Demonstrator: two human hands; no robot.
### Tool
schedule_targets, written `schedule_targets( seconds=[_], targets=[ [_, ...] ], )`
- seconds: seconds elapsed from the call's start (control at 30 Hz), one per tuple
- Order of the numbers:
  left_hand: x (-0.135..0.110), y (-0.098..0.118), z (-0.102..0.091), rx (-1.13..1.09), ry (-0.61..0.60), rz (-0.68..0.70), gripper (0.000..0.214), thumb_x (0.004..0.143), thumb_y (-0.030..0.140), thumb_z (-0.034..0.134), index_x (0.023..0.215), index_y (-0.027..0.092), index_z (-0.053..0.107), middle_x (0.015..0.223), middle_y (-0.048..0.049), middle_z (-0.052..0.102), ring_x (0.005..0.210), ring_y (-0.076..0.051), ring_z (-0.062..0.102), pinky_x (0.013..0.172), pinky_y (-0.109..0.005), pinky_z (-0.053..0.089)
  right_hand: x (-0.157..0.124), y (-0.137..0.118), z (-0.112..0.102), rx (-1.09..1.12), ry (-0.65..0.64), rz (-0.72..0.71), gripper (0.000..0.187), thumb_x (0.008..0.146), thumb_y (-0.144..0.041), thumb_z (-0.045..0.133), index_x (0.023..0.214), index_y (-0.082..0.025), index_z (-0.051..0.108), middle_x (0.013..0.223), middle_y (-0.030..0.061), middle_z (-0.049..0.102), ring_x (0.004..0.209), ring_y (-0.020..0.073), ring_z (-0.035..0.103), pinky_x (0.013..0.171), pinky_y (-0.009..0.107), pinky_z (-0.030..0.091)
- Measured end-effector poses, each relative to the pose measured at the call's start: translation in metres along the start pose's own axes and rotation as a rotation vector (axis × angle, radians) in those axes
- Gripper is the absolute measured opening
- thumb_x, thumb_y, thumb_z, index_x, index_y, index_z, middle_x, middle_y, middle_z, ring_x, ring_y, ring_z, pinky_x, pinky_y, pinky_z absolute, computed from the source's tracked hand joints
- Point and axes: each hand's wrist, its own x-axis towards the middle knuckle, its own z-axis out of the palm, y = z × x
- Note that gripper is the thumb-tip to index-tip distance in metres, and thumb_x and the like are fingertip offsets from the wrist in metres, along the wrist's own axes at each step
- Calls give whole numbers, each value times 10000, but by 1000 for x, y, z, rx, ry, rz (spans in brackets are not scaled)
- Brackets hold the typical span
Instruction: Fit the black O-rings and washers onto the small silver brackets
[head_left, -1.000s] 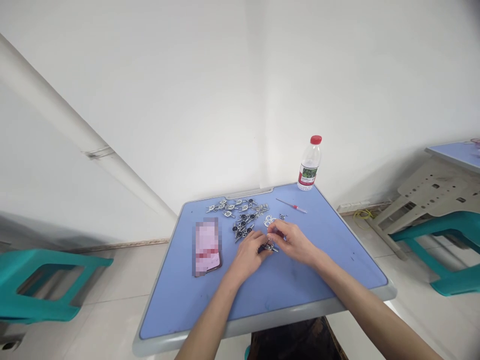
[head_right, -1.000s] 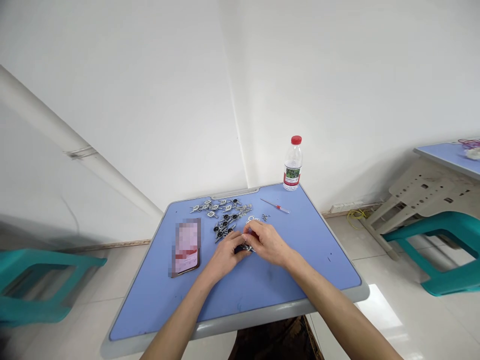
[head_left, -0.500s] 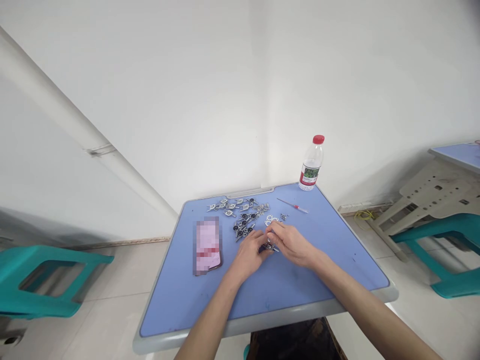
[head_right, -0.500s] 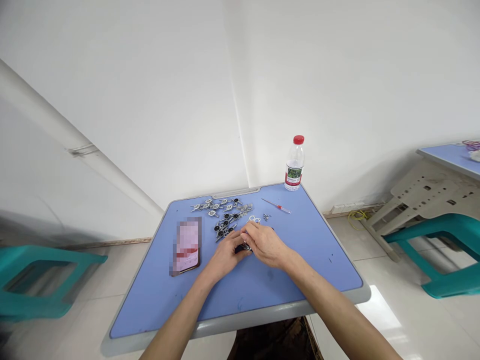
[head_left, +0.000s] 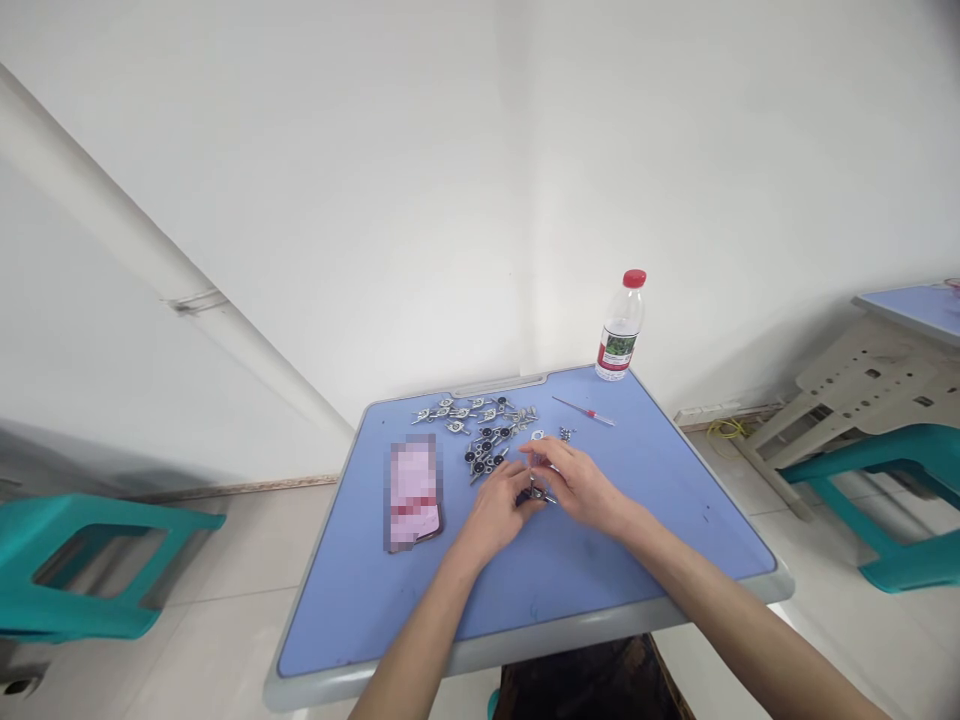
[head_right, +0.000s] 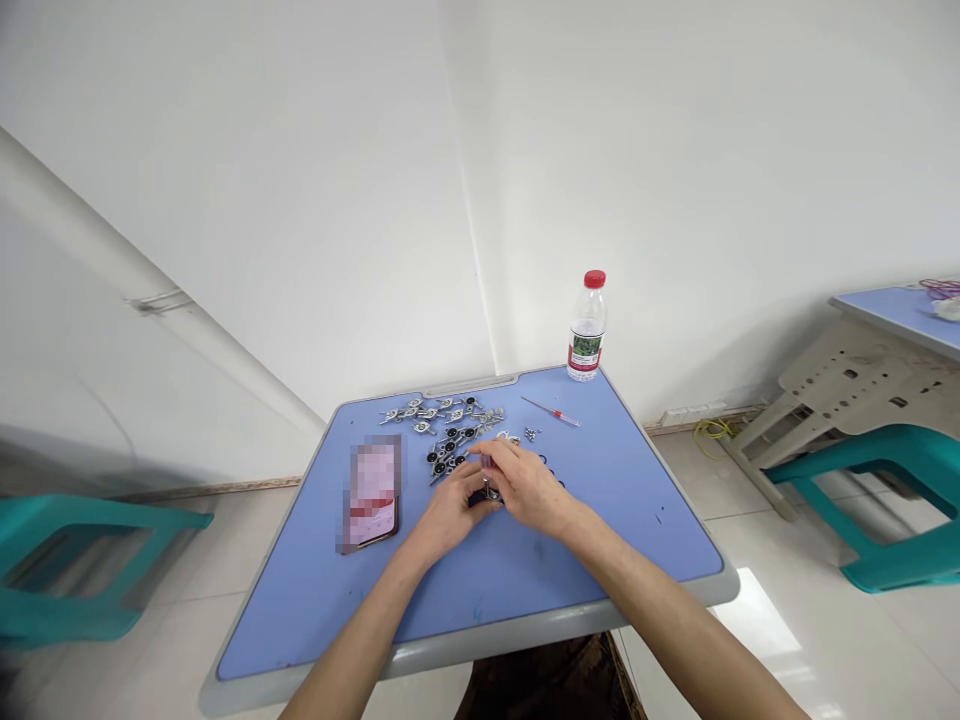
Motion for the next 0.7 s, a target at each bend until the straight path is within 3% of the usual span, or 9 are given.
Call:
schedule_targets(
  seconds=[0.13, 0.27, 0.53, 0.7],
  targets=[
    [0, 0, -1, -28, 1, 12, 176, 801, 125, 652, 939, 233, 671, 1059, -24, 641, 1030, -231, 573, 909, -371, 452, 1, -2, -3, 63, -29, -55, 332, 975, -122, 349, 1262, -213, 488, 1024, 88, 618, 914, 196, 579, 807, 356, 505],
    [0, 1, -1, -40, 9, 19, 204, 806, 113, 645, 962, 243, 666, 1125, -19, 629, 1079, -232, 555, 931, -373, 441, 1, 1, -1, 73, 36, -106, 308, 976, -168, 406, 1249, -219, 541, 1065, 105, 604, 970, 209, 575, 840, 378, 514],
    [0, 1, -2, -26, -2, -19, 155, 791, 121, 661, 904, 226, 663, 1035, -19, 636, 992, -223, 568, 869, -352, 448, 0, 3, -5, 151, 3, -81, 352, 987, -155, 370, 1294, -237, 521, 1067, 85, 640, 991, 200, 584, 862, 381, 505],
    [0, 4, -4, 0, -23, -36, 106, 800, 142, 667, 872, 220, 665, 906, -11, 628, 923, -212, 563, 836, -341, 437, -3, 5, -14, 134, 94, -52, 314, 982, -147, 393, 1245, -235, 539, 982, 68, 629, 911, 185, 585, 799, 350, 498]
  ],
)
